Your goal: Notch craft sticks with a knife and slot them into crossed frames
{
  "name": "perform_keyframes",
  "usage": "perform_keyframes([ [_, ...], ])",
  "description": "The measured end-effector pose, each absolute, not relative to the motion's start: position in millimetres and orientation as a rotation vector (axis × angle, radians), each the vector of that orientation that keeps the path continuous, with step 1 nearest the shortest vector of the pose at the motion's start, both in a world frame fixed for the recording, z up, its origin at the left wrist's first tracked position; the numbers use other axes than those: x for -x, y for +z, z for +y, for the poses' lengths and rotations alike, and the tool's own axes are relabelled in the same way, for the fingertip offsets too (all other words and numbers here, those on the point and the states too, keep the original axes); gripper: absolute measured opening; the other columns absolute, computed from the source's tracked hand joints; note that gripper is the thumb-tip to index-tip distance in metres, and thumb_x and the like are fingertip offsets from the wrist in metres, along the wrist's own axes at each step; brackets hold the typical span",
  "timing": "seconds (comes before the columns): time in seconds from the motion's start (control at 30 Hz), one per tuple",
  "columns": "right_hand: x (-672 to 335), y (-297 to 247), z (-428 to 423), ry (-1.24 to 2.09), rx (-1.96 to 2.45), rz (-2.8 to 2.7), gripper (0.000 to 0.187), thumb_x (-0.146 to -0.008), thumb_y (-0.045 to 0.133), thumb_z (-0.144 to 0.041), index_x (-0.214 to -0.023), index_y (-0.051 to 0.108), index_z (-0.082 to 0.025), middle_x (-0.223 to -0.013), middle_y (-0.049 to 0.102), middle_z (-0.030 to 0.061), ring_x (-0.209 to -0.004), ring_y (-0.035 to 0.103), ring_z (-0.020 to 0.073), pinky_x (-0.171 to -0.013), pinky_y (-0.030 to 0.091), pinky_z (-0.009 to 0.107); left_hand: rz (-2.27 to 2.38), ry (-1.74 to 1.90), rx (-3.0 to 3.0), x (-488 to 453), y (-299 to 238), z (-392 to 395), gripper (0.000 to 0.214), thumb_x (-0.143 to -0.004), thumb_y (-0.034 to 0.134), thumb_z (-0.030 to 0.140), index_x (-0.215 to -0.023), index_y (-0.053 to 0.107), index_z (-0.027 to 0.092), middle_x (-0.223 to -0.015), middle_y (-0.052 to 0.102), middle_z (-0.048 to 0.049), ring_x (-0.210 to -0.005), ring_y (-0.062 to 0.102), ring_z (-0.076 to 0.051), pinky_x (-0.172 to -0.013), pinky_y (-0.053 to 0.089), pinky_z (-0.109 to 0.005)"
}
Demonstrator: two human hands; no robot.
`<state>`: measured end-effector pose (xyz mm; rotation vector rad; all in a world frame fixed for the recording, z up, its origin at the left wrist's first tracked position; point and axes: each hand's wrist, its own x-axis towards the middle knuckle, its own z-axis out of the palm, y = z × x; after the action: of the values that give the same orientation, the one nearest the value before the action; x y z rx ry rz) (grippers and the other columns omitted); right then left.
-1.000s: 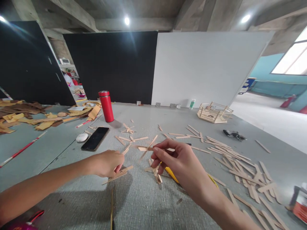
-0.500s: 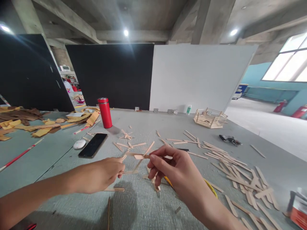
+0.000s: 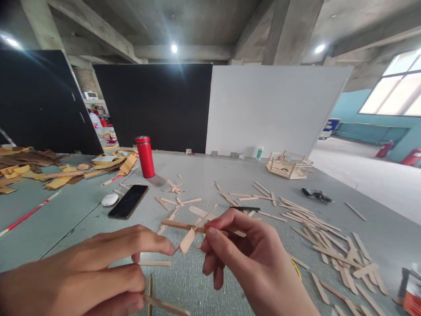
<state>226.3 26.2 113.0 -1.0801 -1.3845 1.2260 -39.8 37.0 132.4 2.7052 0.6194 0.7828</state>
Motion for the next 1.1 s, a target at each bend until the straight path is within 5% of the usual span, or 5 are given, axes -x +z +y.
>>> perform_keyframes([
  [0.13,-224,110,22,1.268,1.07,-1.366,0.025,-0.095,0.072,-0.044,-0.084,0.067,-0.022,-0.062,0.064,-0.0028,-0.054,0.059,0.0099,-0.048,0.05,0.017,0.363,0.691,-2.934,35,136,40,0.016,-0.098,0.063,0.012,-0.086,0.072,0.014,-0.147,0.063,-0.0108,-0.136,0.06,-0.022,-0.12,0.04,-0.021],
  [0.43,-220,110,18,1.354,1.025,-1.341,0.029,-0.097,0.07,-0.044,-0.081,0.064,-0.021,-0.064,0.065,-0.0035,-0.054,0.059,0.009,-0.048,0.051,0.017,0.353,0.698,-2.891,43,130,37,0.015,-0.097,0.064,0.012,-0.102,0.075,0.022,-0.142,0.067,-0.0009,-0.131,0.064,-0.021,-0.114,0.049,-0.025],
  [0.63,-223,109,19,1.294,1.072,-1.334,0.027,-0.096,0.072,-0.043,-0.083,0.064,-0.021,-0.066,0.067,-0.0022,-0.055,0.06,0.0099,-0.048,0.05,0.017,0.487,1.005,-2.65,41,116,33,0.025,-0.1,0.06,0.017,-0.122,0.069,0.026,-0.103,0.079,-0.0017,-0.086,0.076,-0.014,-0.085,0.061,-0.02],
  [0.77,-223,114,23,1.233,1.074,-1.35,0.029,-0.094,0.074,-0.045,-0.082,0.063,-0.021,-0.069,0.068,-0.0013,-0.054,0.058,0.009,-0.047,0.049,0.017,0.625,1.064,-2.409,44,104,33,0.024,-0.103,0.054,0.024,-0.12,0.068,0.032,-0.075,0.073,0.0046,-0.053,0.063,-0.009,-0.06,0.057,-0.015],
  [1.1,-223,116,24,1.186,1.124,-1.344,0.028,-0.094,0.074,-0.043,-0.082,0.061,-0.021,-0.072,0.069,-0.0005,-0.053,0.056,0.0085,-0.046,0.045,0.018,0.487,0.787,-2.123,32,125,39,0.015,-0.099,0.064,0.019,-0.101,0.079,0.021,-0.083,0.082,-0.002,-0.072,0.077,-0.012,-0.071,0.058,-0.016],
])
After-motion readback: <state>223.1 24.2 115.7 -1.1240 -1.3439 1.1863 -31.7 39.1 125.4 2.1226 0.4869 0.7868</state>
